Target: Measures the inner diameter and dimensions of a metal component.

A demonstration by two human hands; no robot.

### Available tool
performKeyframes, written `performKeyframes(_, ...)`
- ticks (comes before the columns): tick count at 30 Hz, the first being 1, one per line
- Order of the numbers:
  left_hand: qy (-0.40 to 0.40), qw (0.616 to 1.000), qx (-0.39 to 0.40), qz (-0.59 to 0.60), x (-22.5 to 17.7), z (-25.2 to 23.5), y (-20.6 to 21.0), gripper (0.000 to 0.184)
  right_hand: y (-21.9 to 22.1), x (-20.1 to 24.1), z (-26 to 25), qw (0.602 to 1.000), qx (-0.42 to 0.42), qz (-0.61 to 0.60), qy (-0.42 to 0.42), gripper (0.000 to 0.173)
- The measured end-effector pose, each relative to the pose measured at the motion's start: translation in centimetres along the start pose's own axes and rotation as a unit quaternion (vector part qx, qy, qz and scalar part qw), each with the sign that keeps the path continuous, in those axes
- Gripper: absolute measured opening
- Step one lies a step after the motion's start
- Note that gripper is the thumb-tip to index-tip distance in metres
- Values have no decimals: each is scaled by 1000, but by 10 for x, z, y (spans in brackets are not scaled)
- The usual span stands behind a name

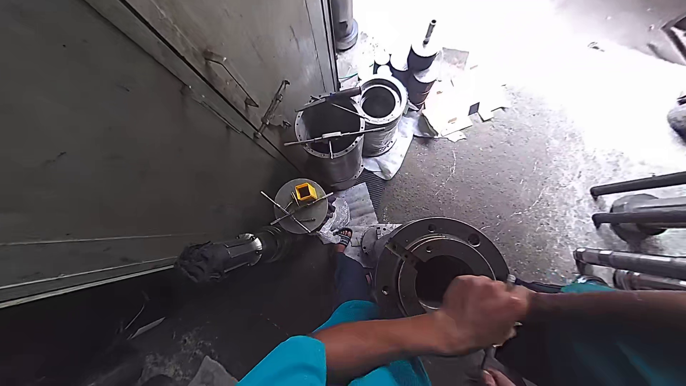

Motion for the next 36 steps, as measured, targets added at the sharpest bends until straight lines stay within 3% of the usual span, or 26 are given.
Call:
performKeyframes(2,44,991,115,-53,-26,-10,21,15,23,17,-6,1000,7,-30,1,28)
performKeyframes(4,107,968,221,-52,-40,-13,34,20,35,32,-18,998,-48,-35,-14,19)
performKeyframes(7,188,965,183,2,-18,-2,27,18,22,42,-26,997,-53,59,-15,23)
performKeyframes(9,147,975,163,31,4,12,3,32,-5,34,-29,996,-71,41,-41,26)
performKeyframes(11,68,985,153,35,12,37,-14,36,-46,20,-24,983,-172,14,-61,27)
performKeyframes(13,20,992,126,21,17,65,-20,38,-81,6,-32,956,-271,60,-97,33)
performKeyframes(14,5,992,123,16,19,81,-20,43,-91,2,-41,949,-279,101,-103,40)
performKeyframes(16,3,995,100,9,22,103,-21,42,-95,-3,-68,947,-256,160,-105,45)
performKeyframes(19,28,997,58,-33,29,103,-31,33,-84,-8,-85,946,-239,180,-126,37)
performKeyframes(22,50,994,29,-93,43,64,-45,24,-79,-21,-52,950,-247,171,-89,44)
performKeyframes(25,20,995,40,-94,52,1,-44,25,-48,-23,-15,979,-177,90,-44,45)
performKeyframes(28,-31,985,143,-93,26,-47,-10,16,-7,-4,-15,996,-82,35,-2,49)
performKeyframes(32,26,914,367,-171,-25,-52,46,18,24,25,-48,996,17,21,89,54)
performKeyframes(34,56,906,409,-96,-27,-38,48,33,26,29,-51,995,18,35,87,54)
performKeyframes(36,61,922,383,-24,-9,-21,26,47,1,36,-44,993,20,80,85,43)
Point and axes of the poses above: each hand's wrist, its own z-axis away from the middle knuckle, its own y-axis out of the palm, x = y × z, the point moved 6 cm from there along -z, towards the middle knuckle, and after that the axes turned 4 degrees about z, right-handed, at the moved point
